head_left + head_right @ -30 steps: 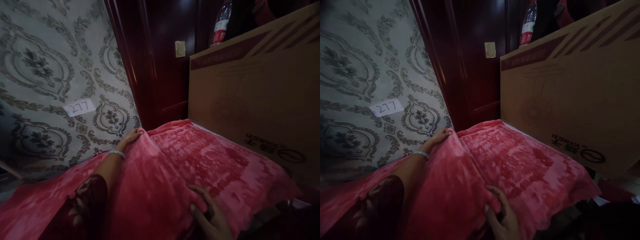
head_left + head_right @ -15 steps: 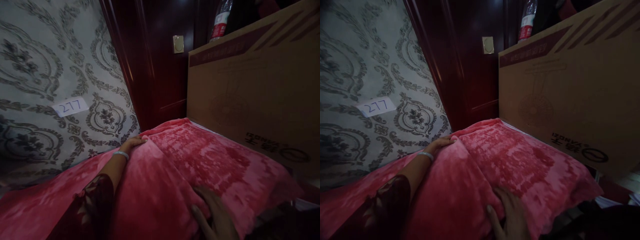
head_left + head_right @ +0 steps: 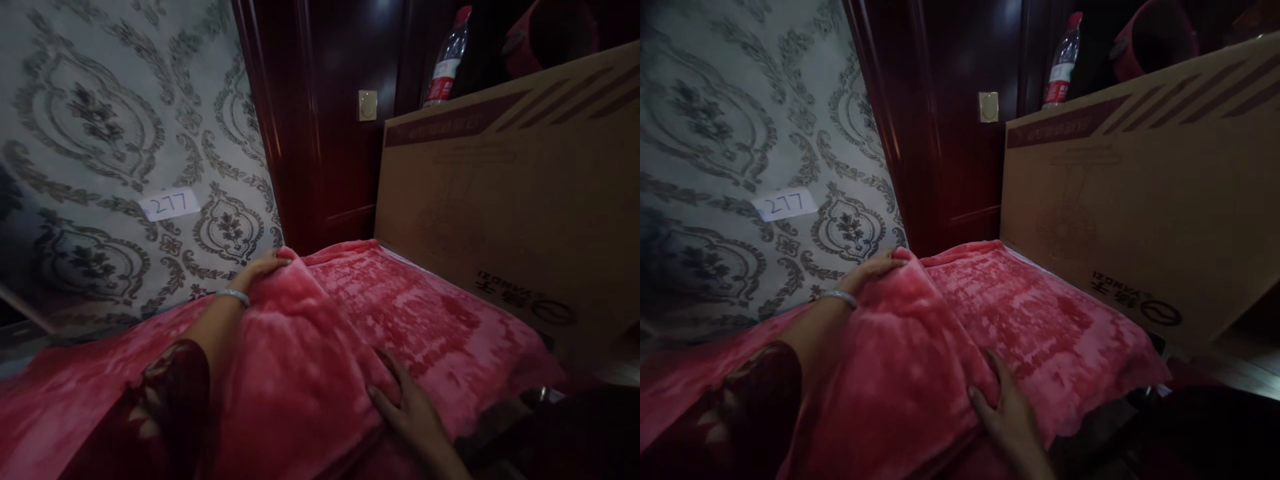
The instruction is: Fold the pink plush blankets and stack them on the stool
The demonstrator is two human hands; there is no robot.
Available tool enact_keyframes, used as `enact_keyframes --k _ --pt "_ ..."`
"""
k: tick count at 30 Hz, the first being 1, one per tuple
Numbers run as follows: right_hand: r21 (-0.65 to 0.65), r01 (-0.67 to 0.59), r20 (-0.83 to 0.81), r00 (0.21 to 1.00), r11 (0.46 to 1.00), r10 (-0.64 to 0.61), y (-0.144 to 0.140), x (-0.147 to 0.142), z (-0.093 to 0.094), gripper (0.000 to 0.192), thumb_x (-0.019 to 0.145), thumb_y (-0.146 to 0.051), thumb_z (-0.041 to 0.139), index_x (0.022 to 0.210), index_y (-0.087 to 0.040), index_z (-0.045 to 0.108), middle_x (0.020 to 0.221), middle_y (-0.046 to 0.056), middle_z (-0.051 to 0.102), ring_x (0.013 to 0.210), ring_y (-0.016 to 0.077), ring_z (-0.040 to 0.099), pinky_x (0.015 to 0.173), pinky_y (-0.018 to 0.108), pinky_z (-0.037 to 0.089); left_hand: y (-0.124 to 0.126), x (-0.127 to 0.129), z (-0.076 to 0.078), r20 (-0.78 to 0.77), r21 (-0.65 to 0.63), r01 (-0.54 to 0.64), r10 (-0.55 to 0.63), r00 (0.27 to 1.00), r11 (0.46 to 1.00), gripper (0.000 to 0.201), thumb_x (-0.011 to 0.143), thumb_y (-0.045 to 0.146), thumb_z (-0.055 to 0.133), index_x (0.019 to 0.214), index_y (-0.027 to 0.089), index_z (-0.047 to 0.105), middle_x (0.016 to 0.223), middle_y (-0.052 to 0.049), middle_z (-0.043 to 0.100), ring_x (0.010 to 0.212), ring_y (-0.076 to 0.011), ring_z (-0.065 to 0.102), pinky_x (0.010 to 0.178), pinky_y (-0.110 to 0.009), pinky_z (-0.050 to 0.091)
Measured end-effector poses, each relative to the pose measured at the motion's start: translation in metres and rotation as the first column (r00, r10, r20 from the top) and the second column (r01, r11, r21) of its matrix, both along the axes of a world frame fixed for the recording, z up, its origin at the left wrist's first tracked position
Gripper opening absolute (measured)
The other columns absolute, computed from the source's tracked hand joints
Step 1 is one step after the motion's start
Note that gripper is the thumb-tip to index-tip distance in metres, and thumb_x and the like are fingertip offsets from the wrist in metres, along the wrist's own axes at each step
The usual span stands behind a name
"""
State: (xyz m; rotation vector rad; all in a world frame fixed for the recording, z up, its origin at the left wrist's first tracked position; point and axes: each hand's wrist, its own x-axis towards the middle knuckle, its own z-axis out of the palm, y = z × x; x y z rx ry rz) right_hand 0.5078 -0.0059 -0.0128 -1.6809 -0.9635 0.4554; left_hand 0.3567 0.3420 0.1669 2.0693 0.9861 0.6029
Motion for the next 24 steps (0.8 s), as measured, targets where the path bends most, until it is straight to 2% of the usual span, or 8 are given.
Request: enact_keyframes --k 5,9,12,14,16,18,20,24 --pt "0.118 -0.118 -0.079 0.989 0.986 0.128 -0.001 -0.001 0.034 0.078 0.07 -0.052 0.066 0.139 -0.018 0.056 0.14 0.014 0.061 0.13 0.0314 0.056 0.108 0.046 0.046 -0.041 -0.069 0.084 0.124 0.122 -0.03 0.015 0.992 0.992 0.048 0.058 0.047 0.079 0.092 0.014 0.069 0.081 -0.001 0.07 0.077 -0.0201 0.064 0.072 -0.032 0.056" --pt "0.249 -0.13 0.003 0.991 0.96 0.133 -0.011 0.002 0.088 0.068 0.074 -0.044 0.068 0.138 -0.023 0.057 0.141 0.01 0.06 0.13 0.0293 0.055 0.11 0.045 0.044 -0.091 -0.138 0.138 0.241 0.168 -0.026 -0.015 0.97 0.985 0.058 0.052 0.046 0.086 0.099 0.015 0.07 0.093 -0.004 0.074 0.085 -0.0227 0.068 0.079 -0.034 0.058" --pt "0.384 -0.084 0.084 0.995 0.92 0.056 -0.023 0.001 0.137 0.063 0.075 -0.04 0.07 0.135 -0.024 0.059 0.139 0.009 0.061 0.126 0.0294 0.058 0.106 0.044 0.047 -0.135 -0.192 0.163 0.296 0.14 -0.046 0.002 0.955 0.989 0.057 0.052 0.042 0.088 0.1 0.014 0.072 0.091 -0.006 0.076 0.083 -0.0224 0.069 0.078 -0.033 0.058" --pt "0.465 -0.08 0.101 0.994 0.881 0.037 -0.032 -0.002 0.169 0.065 0.074 -0.038 0.073 0.136 -0.026 0.059 0.136 0.009 0.063 0.118 0.0292 0.062 0.097 0.042 0.053 -0.164 -0.226 0.168 0.366 0.129 -0.119 0.064 0.929 0.985 0.055 0.052 0.039 0.089 0.098 0.014 0.073 0.083 -0.006 0.076 0.076 -0.0214 0.069 0.072 -0.032 0.059" --pt "0.522 -0.088 0.095 0.994 0.848 0.045 -0.036 -0.005 0.196 0.068 0.073 -0.038 0.074 0.138 -0.028 0.057 0.129 0.008 0.067 0.106 0.027 0.067 0.086 0.039 0.058 -0.19 -0.255 0.165 0.477 0.112 -0.221 0.143 0.867 0.969 0.049 0.053 0.037 0.088 0.095 0.015 0.073 0.078 -0.004 0.075 0.071 -0.0197 0.068 0.065 -0.03 0.058" --pt "0.557 -0.116 0.119 0.991 0.822 0.059 -0.03 -0.007 0.215 0.068 0.071 -0.037 0.076 0.137 -0.03 0.059 0.123 0.006 0.069 0.1 0.0248 0.067 0.084 0.038 0.058 -0.209 -0.279 0.154 0.597 0.073 -0.331 0.225 0.77 0.941 0.043 0.054 0.035 0.088 0.09 0.018 0.073 0.074 -0.001 0.073 0.068 -0.0175 0.067 0.063 -0.028 0.058" --pt "0.551 -0.187 0.188 0.977 0.813 0.098 -0.012 -0.009 0.225 0.063 0.068 -0.035 0.076 0.129 -0.027 0.064 0.122 0.005 0.069 0.102 0.0245 0.065 0.091 0.042 0.055 -0.219 -0.296 0.139 0.638 0.025 -0.394 0.289 0.714 0.919 0.04 0.057 0.035 0.088 0.091 0.019 0.072 0.076 0.0 0.073 0.069 -0.0154 0.066 0.064 -0.026 0.057" --pt "0.417 -0.39 0.295 0.913 0.821 0.283 0.041 -0.017 0.235 0.053 0.07 -0.033 0.071 0.121 -0.02 0.069 0.119 0.007 0.07 0.102 0.0248 0.066 0.094 0.044 0.053 -0.22 -0.317 0.122 0.551 -0.02 -0.388 0.334 0.765 0.922 0.042 0.063 0.038 0.085 0.097 0.016 0.072 0.08 -0.002 0.074 0.069 -0.0149 0.065 0.063 -0.024 0.055"
